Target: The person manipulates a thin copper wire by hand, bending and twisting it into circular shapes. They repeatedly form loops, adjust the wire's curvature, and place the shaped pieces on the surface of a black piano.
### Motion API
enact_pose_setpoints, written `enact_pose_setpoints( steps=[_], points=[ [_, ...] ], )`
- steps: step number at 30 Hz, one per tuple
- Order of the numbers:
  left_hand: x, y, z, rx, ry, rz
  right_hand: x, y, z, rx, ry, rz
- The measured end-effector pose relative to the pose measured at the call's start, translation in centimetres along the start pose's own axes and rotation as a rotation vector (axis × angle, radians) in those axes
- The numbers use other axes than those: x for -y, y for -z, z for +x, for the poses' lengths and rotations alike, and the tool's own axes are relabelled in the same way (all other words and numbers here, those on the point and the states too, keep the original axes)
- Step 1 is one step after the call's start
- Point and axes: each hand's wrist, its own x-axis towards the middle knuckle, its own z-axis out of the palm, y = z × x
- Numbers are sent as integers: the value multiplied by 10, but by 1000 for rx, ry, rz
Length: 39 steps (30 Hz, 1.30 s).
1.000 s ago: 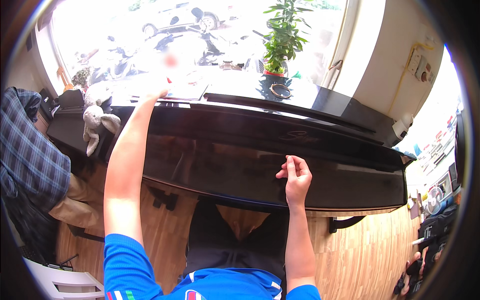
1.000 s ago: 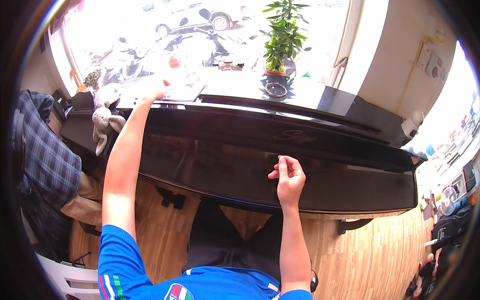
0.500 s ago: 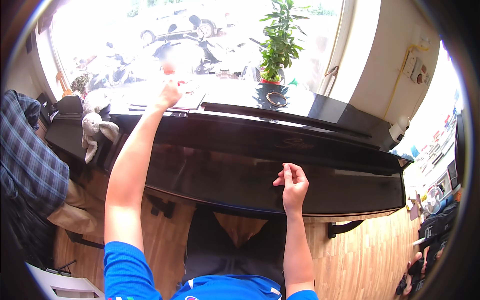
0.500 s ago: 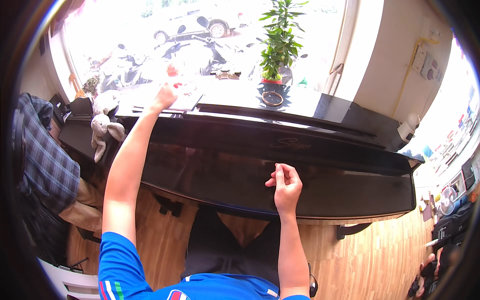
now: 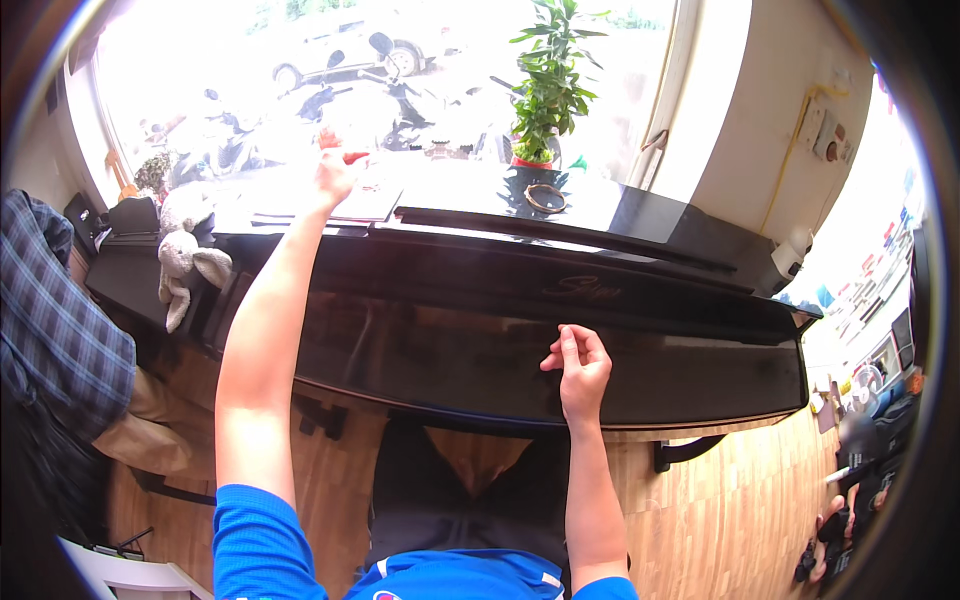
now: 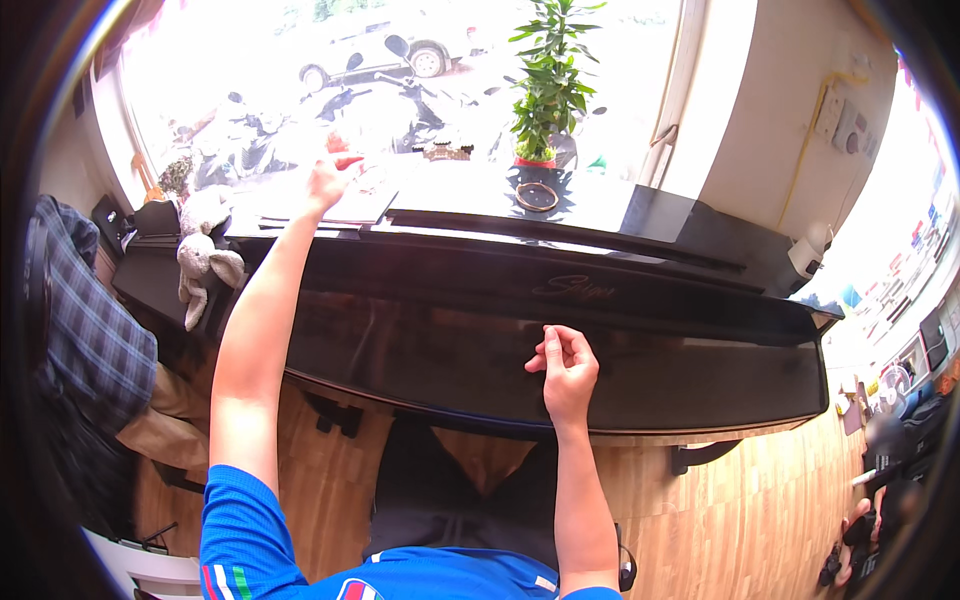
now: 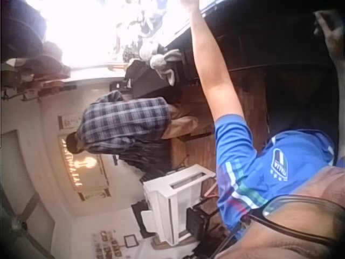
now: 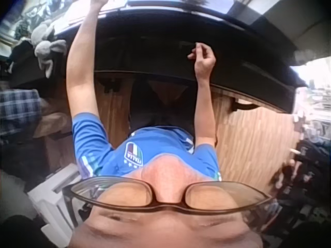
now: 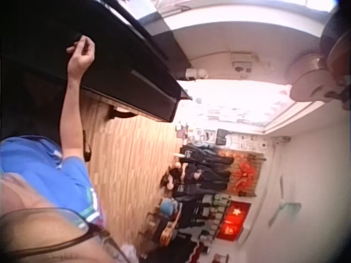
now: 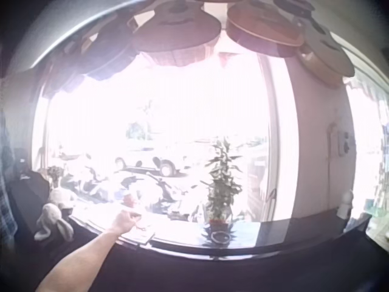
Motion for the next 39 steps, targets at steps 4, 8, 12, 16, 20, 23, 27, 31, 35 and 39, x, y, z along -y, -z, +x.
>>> enact_pose_setpoints(
  steps=[4,8,12,16,20,23,27,31,35,39],
  points=[
    [-54,24,-6,-34,-35,-494,-3,2,0,0,11,-5],
    [-125,35,-48,137,-139,-691,-4,5,0,-6,15,-3],
    [-156,-5,-147,463,-21,-795,-7,9,0,33,45,7],
    [-153,-69,-243,578,138,-888,-1,3,-2,211,3,72],
    [-158,-75,-258,608,278,-1132,3,2,-1,168,-59,-80],
    [-159,-69,-262,690,323,-1263,0,6,-1,124,-76,-35],
    [-152,-71,-272,521,239,-1287,1,4,-2,155,-27,-3],
    [-155,-78,-273,364,272,-1262,6,5,0,210,-69,57],
    [-150,-77,-272,437,313,-1252,-2,5,2,261,20,41],
    [-147,-77,-274,478,270,-1290,-10,13,2,280,129,-226]
  ],
)
